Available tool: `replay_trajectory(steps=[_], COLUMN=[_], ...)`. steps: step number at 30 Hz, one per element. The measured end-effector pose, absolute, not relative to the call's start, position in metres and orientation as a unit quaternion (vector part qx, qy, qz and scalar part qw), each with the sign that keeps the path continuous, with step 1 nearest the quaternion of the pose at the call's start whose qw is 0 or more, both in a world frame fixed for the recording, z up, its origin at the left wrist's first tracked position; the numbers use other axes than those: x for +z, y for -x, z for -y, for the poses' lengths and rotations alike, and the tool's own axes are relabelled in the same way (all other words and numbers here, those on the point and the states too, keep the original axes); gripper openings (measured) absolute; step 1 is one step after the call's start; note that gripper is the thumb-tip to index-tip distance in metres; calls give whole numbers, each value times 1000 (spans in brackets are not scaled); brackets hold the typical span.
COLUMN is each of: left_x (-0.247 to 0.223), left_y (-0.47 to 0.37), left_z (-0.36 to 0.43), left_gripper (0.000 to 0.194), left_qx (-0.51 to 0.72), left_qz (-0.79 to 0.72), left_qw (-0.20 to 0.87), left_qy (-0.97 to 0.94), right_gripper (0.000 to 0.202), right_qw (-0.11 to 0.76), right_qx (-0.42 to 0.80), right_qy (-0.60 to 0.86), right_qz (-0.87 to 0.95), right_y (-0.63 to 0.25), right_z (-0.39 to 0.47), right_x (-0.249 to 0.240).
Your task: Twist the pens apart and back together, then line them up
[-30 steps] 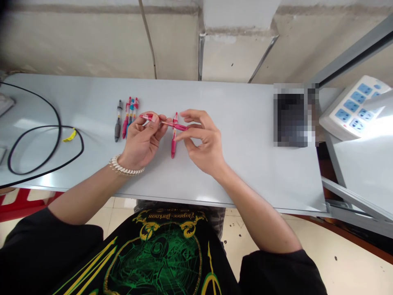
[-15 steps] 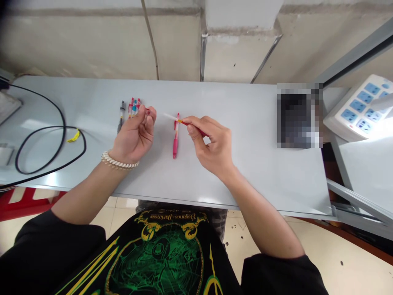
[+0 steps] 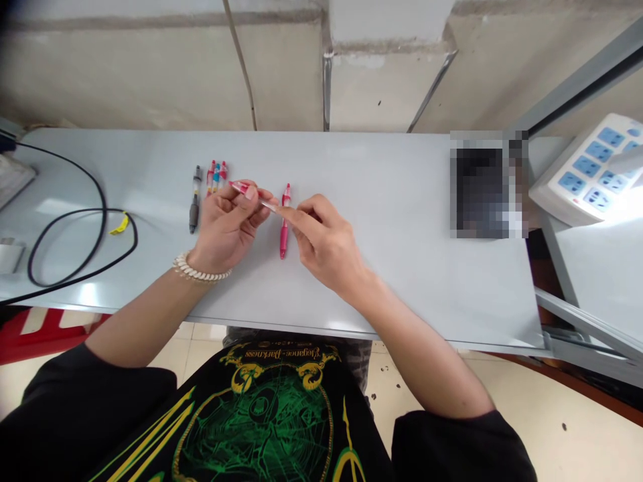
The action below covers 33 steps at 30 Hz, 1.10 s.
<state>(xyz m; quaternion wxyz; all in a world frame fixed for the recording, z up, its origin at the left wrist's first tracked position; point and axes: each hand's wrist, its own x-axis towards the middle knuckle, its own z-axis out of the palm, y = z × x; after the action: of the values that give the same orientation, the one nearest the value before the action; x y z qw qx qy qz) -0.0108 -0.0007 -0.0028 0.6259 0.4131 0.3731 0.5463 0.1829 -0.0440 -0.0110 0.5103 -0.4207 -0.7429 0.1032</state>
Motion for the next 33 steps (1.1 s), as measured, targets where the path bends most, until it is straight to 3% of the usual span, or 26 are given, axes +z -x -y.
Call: replay_trajectory(steps=[24,27,33], left_x=[-4,-4,-2], left_y=[4,5,4], left_z=[2,3,3], left_gripper=[16,16,15], left_qx=[559,562,568], left_qz=[-417,-412,-394], left_qw=[619,620,632], left_qy=[-361,-361,-351], right_gripper=[21,12,15], right_qw=[532,527,530], right_qx=[174,169,132], right_qy=[439,420,425], right_qz=[703,719,722], right_y=[-188,-189,-189], right_z=[42,42,43], right_x=[-5,-3,-1])
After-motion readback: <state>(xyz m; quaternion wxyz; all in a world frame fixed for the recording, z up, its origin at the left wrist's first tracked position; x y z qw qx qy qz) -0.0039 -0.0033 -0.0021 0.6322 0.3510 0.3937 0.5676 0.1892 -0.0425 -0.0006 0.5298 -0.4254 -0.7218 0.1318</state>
